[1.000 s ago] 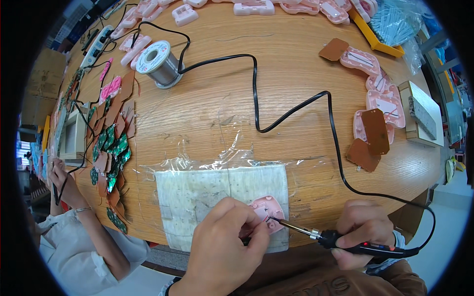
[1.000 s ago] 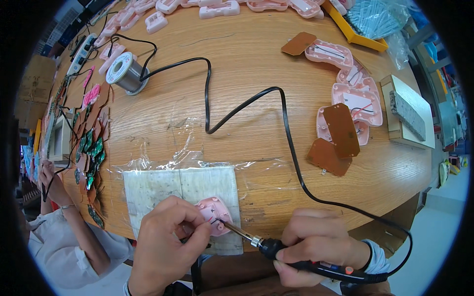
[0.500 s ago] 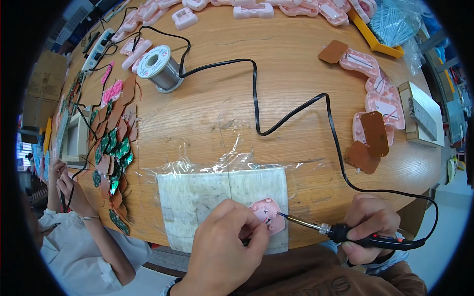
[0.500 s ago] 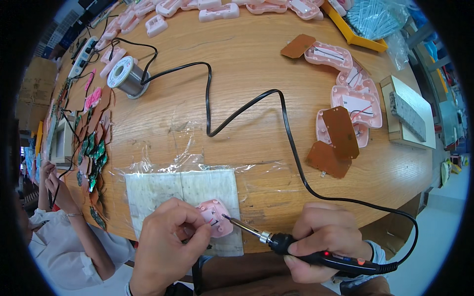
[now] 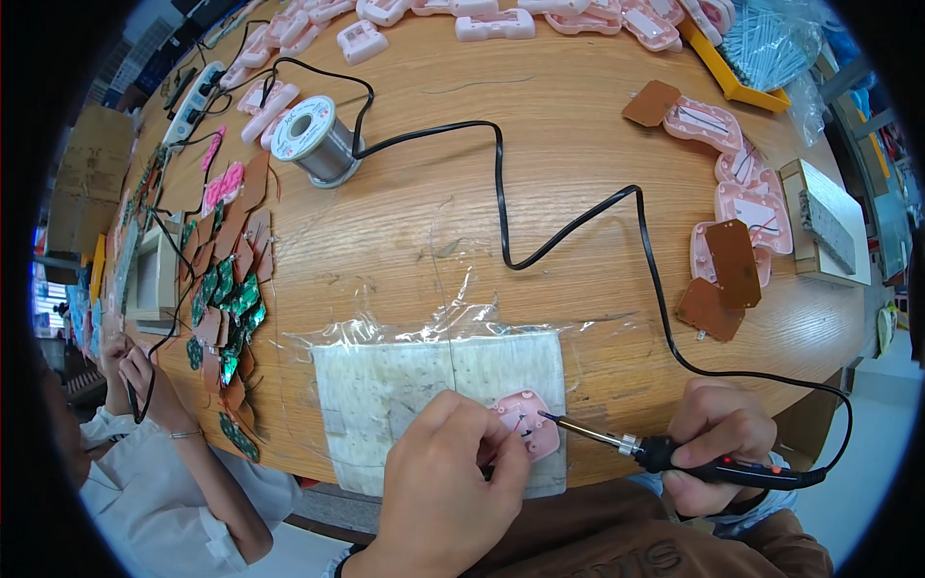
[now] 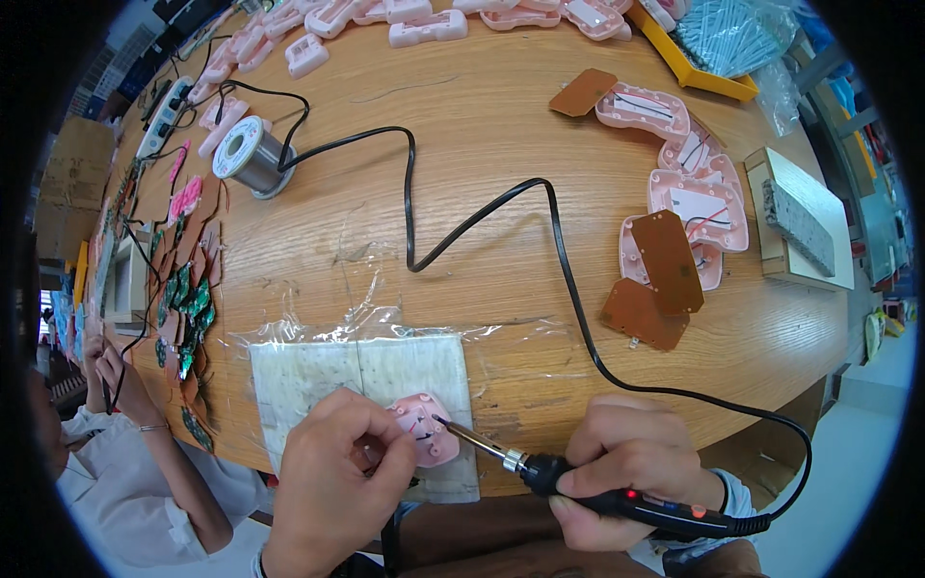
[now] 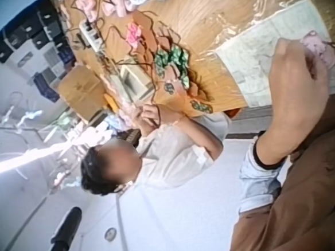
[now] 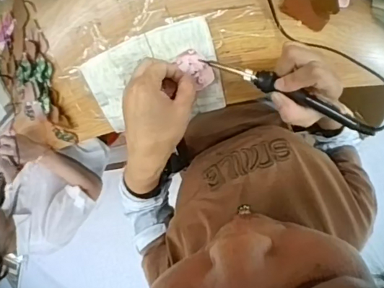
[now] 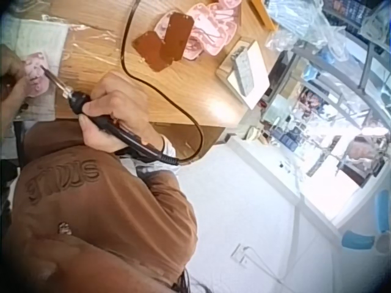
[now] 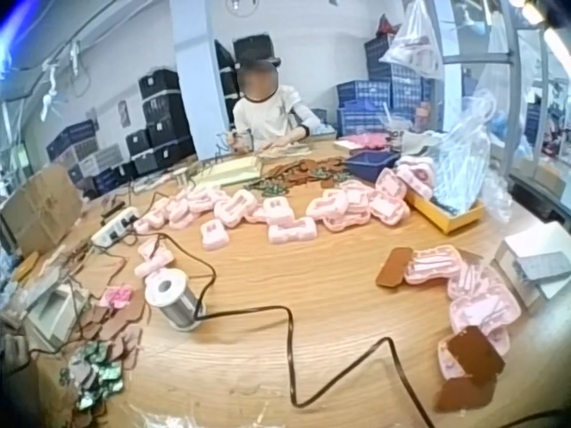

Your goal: The person uses a soldering iron to attach wires to small pink plastic housings on a workbench. They repeatedly pick up a housing, apply solder to wire terminals, and place the finished unit aside. Another person works nearby on similar components.

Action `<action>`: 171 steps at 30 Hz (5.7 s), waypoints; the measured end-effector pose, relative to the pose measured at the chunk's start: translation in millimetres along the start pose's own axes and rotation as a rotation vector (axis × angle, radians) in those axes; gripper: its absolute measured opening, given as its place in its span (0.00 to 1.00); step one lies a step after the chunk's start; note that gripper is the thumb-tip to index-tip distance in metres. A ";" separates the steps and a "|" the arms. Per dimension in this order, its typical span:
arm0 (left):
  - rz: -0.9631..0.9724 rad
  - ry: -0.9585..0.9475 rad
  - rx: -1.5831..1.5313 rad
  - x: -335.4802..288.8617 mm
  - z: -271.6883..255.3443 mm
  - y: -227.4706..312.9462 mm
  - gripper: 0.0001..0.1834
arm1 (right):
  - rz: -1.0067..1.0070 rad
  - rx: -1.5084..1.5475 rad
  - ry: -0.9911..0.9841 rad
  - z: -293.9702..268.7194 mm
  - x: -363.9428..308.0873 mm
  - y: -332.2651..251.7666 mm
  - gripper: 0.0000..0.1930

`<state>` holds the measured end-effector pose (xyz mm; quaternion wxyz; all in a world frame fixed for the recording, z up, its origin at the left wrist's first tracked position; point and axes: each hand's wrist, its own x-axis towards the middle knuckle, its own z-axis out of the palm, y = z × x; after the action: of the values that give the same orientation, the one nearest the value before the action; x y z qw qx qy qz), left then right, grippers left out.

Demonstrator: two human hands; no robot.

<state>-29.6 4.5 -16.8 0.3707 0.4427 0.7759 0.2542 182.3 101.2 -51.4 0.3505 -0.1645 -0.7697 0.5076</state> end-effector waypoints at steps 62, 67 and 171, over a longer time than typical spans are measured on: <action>0.798 0.107 0.250 70.0 -22.6 90.0 0.25 | 0.010 -0.006 0.273 -3.8 -47.7 4.0 0.09; 0.706 -0.205 0.053 136.6 39.7 155.5 0.28 | -0.017 0.049 0.308 -2.3 -44.6 11.6 0.10; 0.415 0.205 -0.048 -15.7 22.9 -30.6 0.06 | 0.038 -0.071 0.038 13.2 -35.8 -18.4 0.14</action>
<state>-21.3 -22.4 -47.0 0.2402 0.5557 0.6956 0.3869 199.9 62.6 -51.4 0.3493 -0.2013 -0.7772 0.4832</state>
